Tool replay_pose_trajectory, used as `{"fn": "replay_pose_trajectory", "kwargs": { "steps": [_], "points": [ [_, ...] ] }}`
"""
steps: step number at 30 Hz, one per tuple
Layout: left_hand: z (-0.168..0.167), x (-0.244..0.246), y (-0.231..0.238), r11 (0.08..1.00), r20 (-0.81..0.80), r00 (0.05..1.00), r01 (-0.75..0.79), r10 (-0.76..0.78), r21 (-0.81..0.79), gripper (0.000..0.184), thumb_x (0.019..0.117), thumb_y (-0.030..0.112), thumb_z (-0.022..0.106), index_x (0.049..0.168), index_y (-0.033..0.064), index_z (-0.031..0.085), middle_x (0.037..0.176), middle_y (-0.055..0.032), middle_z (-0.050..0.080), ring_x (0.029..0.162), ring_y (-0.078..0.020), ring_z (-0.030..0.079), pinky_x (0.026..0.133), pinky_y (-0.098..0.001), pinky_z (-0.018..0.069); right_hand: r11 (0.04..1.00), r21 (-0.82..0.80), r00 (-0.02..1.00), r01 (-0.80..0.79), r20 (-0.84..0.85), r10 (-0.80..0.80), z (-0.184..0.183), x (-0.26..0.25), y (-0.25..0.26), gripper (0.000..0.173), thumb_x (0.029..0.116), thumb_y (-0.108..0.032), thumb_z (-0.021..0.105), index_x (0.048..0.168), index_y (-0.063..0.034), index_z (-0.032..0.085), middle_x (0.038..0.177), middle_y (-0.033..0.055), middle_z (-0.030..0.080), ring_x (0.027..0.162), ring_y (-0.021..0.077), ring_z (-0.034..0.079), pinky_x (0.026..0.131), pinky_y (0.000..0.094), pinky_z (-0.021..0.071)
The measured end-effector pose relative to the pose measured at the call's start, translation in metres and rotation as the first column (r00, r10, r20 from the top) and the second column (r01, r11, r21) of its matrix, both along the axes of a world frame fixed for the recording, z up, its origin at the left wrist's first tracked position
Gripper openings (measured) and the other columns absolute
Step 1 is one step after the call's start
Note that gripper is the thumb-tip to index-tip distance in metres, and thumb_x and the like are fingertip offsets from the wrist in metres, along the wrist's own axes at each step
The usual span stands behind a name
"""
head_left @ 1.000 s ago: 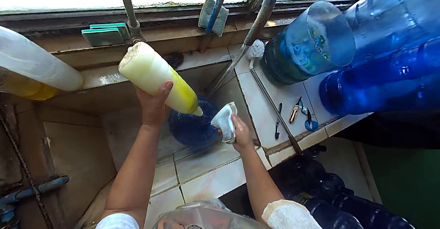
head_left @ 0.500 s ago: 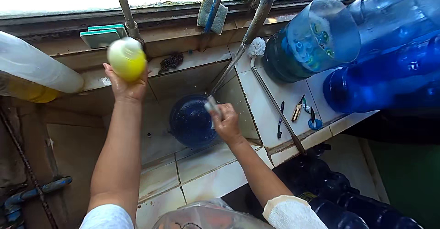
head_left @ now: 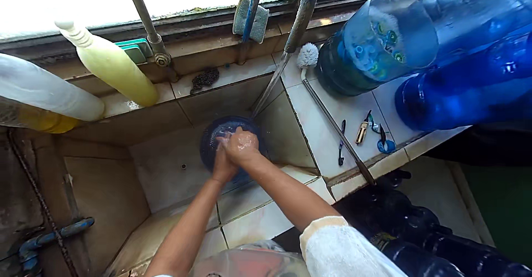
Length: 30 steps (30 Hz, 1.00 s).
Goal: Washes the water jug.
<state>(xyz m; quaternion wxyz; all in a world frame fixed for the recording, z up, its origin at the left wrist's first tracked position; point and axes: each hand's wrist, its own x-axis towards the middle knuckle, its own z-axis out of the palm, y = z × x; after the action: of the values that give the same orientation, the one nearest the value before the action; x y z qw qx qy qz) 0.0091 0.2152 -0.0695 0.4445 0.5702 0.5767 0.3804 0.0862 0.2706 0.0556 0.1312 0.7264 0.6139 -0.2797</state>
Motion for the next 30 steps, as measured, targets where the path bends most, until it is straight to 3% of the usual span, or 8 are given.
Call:
{"fn": "replay_pose_trajectory", "kwargs": {
  "steps": [3, 6, 10, 15, 21, 24, 26, 30],
  "points": [
    [0.084, 0.014, 0.023, 0.860, -0.218, 0.974, -0.064, -0.056, -0.506, 0.031, 0.0970, 0.007, 0.062, 0.127, 0.0020, 0.064, 0.124, -0.0094, 0.065, 0.115, -0.0156, 0.058, 0.097, -0.0337, 0.0448, 0.996, -0.059, 0.997, -0.072, -0.021, 0.071, 0.004, -0.014, -0.014, 0.077, 0.1051, -0.063, 0.029, 0.126, 0.0036, 0.062, 0.131, 0.0252, 0.060, 0.106, 0.0390, 0.068, 0.084, 0.0569, 0.0559],
    [0.027, -0.009, 0.018, 0.996, -0.069, 0.994, 0.090, -0.089, 0.008, 0.044, 0.0969, 0.011, 0.058, 0.138, -0.0036, 0.058, 0.141, -0.0163, 0.062, 0.134, -0.0225, 0.057, 0.115, -0.0398, 0.0426, 0.967, 0.028, 0.959, -0.253, -0.120, 0.255, -0.009, 0.009, -0.020, 0.070, 0.1075, -0.057, 0.028, 0.120, -0.0014, 0.069, 0.133, 0.0254, 0.060, 0.113, 0.0396, 0.066, 0.088, 0.0565, 0.0557],
    [0.039, -0.035, 0.038, 0.851, 0.040, 0.853, 0.522, -0.520, -0.054, 0.097, 0.0770, 0.017, 0.086, 0.157, 0.0007, 0.033, 0.146, -0.0174, 0.056, 0.133, -0.0210, 0.056, 0.115, -0.0401, 0.0428, 0.872, 0.182, 0.848, -0.454, -0.211, 0.485, -0.021, 0.040, -0.026, 0.065, 0.1085, -0.052, 0.032, 0.104, 0.0002, 0.070, 0.136, 0.0256, 0.056, 0.099, 0.0380, 0.069, 0.080, 0.0546, 0.0575],
    [0.005, 0.025, 0.003, 0.974, 0.145, 0.968, -0.216, 0.205, 0.064, 0.073, 0.1061, 0.053, 0.029, 0.159, 0.0024, 0.031, 0.157, -0.0157, 0.045, 0.145, -0.0194, 0.044, 0.120, -0.0368, 0.0334, 0.956, -0.012, 0.943, -0.294, -0.165, 0.288, 0.002, 0.020, -0.018, 0.073, 0.1042, -0.064, 0.034, 0.106, -0.0007, 0.071, 0.139, 0.0230, 0.054, 0.107, 0.0373, 0.067, 0.084, 0.0552, 0.0562],
    [0.034, -0.026, 0.024, 1.000, 0.050, 0.999, 0.007, -0.006, -0.012, 0.088, 0.0724, 0.007, 0.087, 0.150, 0.0007, 0.045, 0.149, -0.0157, 0.054, 0.134, -0.0210, 0.055, 0.114, -0.0397, 0.0449, 0.949, 0.314, 0.749, -0.035, -0.621, 0.233, -0.005, 0.085, 0.001, 0.045, 0.1065, -0.037, 0.049, 0.103, 0.0003, 0.074, 0.122, 0.0206, 0.064, 0.105, 0.0312, 0.066, 0.089, 0.0509, 0.0555],
    [0.024, -0.025, 0.035, 0.950, 0.071, 0.956, -0.290, 0.283, 0.116, 0.068, 0.0779, 0.012, 0.084, 0.137, -0.0016, 0.054, 0.152, -0.0179, 0.049, 0.139, -0.0246, 0.050, 0.114, -0.0424, 0.0442, 0.912, 0.408, 0.720, -0.048, -0.619, 0.314, -0.072, 0.076, -0.016, 0.044, 0.1065, -0.038, 0.048, 0.123, -0.0026, 0.068, 0.147, 0.0222, 0.049, 0.128, 0.0343, 0.056, 0.103, 0.0564, 0.0503],
    [0.011, -0.020, 0.045, 0.877, 0.096, 0.902, -0.433, 0.422, 0.208, 0.058, 0.0780, 0.012, 0.083, 0.126, -0.0041, 0.056, 0.151, -0.0206, 0.050, 0.138, -0.0262, 0.052, 0.113, -0.0415, 0.0449, 0.817, 0.531, 0.714, -0.223, -0.482, 0.508, -0.120, 0.058, -0.032, 0.061, 0.1055, -0.050, 0.040, 0.151, -0.0111, 0.050, 0.164, 0.0140, 0.037, 0.154, 0.0426, 0.024, 0.117, 0.0737, 0.0203],
    [0.003, -0.028, 0.045, 0.881, 0.123, 0.914, -0.405, 0.386, 0.245, 0.056, 0.0761, 0.012, 0.082, 0.123, -0.0042, 0.057, 0.146, -0.0200, 0.055, 0.137, -0.0248, 0.053, 0.113, -0.0392, 0.0465, 0.808, 0.547, 0.698, -0.218, -0.491, 0.521, -0.152, 0.052, 0.038, 0.055, 0.1075, -0.045, 0.035, 0.148, -0.0137, 0.056, 0.158, 0.0105, 0.047, 0.151, 0.0413, 0.032, 0.118, 0.0706, 0.0241]
  ]
}}
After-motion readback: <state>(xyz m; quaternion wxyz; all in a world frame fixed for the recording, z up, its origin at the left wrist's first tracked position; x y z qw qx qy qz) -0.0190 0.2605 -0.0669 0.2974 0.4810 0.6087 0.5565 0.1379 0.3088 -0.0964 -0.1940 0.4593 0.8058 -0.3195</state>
